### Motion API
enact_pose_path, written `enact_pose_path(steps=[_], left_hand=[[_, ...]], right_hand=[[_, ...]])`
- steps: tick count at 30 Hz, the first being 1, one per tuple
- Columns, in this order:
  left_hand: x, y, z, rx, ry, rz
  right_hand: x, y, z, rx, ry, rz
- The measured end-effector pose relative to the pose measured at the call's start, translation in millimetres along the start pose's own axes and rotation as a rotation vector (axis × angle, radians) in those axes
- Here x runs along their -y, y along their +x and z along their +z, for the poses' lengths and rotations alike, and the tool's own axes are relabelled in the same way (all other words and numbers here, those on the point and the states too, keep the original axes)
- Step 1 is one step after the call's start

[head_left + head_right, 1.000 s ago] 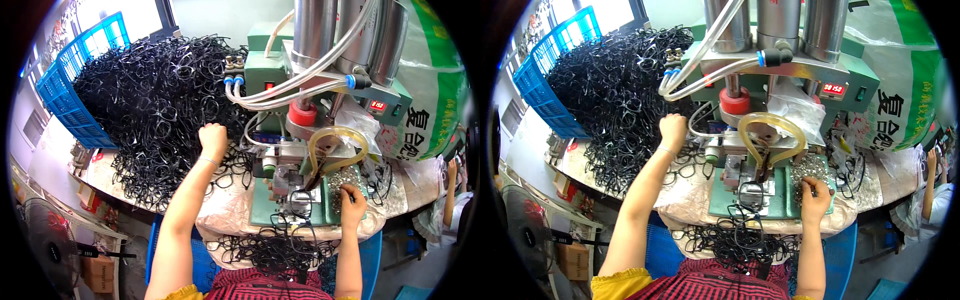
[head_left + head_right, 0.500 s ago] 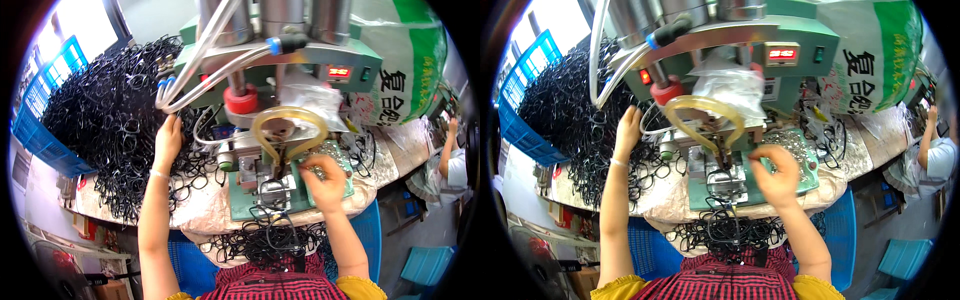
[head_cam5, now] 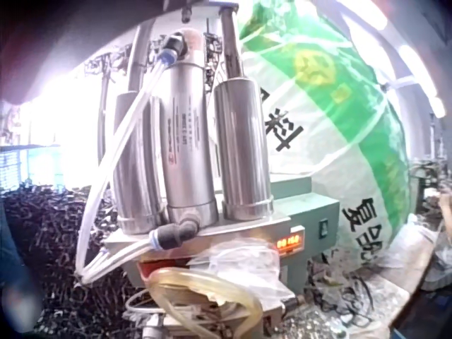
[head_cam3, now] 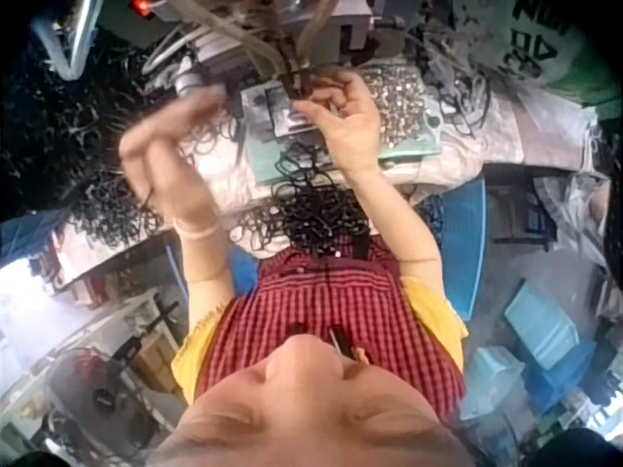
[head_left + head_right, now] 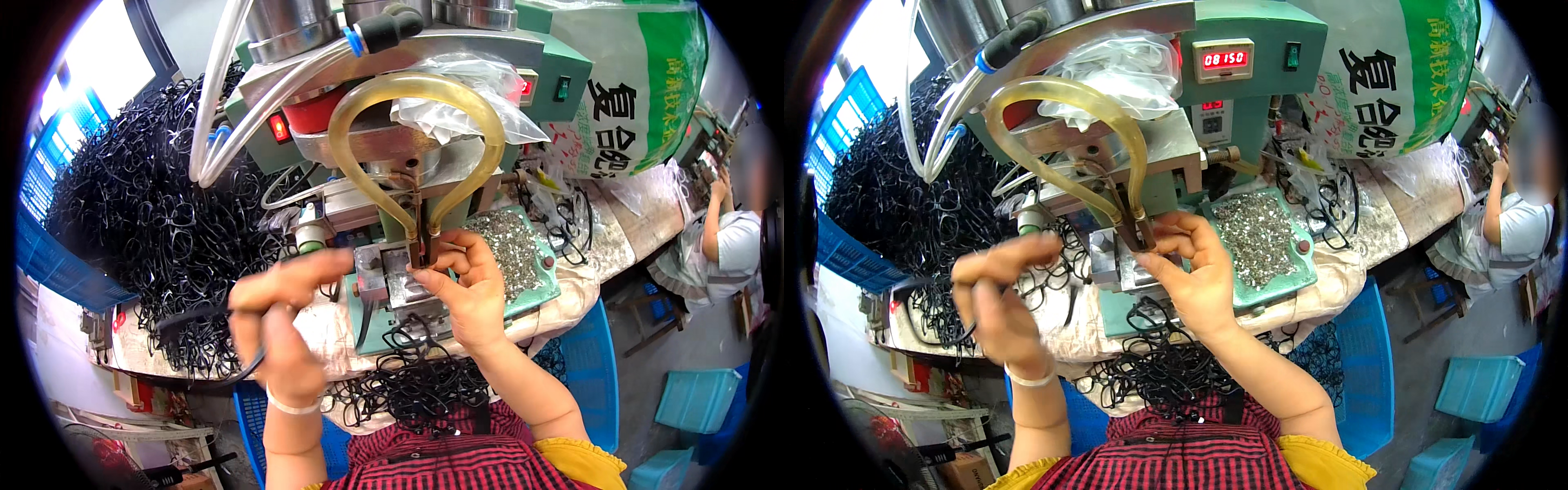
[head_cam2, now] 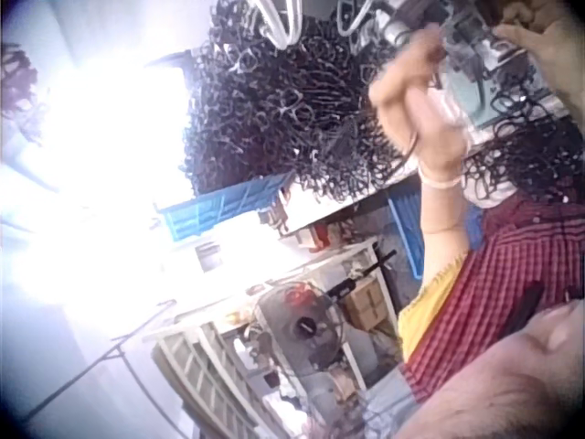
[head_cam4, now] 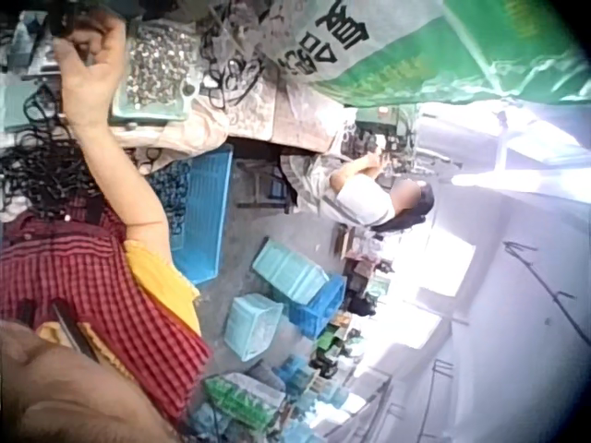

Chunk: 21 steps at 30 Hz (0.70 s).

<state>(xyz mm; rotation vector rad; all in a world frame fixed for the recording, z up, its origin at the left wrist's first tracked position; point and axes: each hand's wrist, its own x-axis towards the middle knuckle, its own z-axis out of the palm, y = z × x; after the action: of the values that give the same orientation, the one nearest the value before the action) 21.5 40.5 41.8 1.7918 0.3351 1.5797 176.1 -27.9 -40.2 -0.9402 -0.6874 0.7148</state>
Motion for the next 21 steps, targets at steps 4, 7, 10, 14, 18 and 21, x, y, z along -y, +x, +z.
enact_pose_path(steps=[4,7,10,14,18,21], left_hand=[[-8.6,13.3,8.2,-0.088,-0.148,-0.201],[-13.4,-19.4,-8.8,0.345,-0.488,-0.707],[5.3,-56.2,8.5,0.536,-0.912,-1.302],[22.3,-71.2,29.7,0.518,-1.045,-1.461],[17.3,-73.1,32.8,0.435,-1.037,-1.466],[14.9,-70.4,34.5,0.425,-1.005,-1.473]], right_hand=[[18.2,-10.7,5.8,0.006,-0.054,0.016],[29.8,-11.1,-15.5,0.065,-0.473,-0.176],[10.5,10.2,-73.0,0.016,-1.175,-0.381],[-3.9,5.5,-122.1,-0.203,-1.483,-0.324],[-21.8,6.3,-132.3,-0.260,-1.434,-0.433],[-24.2,20.2,-116.8,-0.223,-1.359,-0.451]])
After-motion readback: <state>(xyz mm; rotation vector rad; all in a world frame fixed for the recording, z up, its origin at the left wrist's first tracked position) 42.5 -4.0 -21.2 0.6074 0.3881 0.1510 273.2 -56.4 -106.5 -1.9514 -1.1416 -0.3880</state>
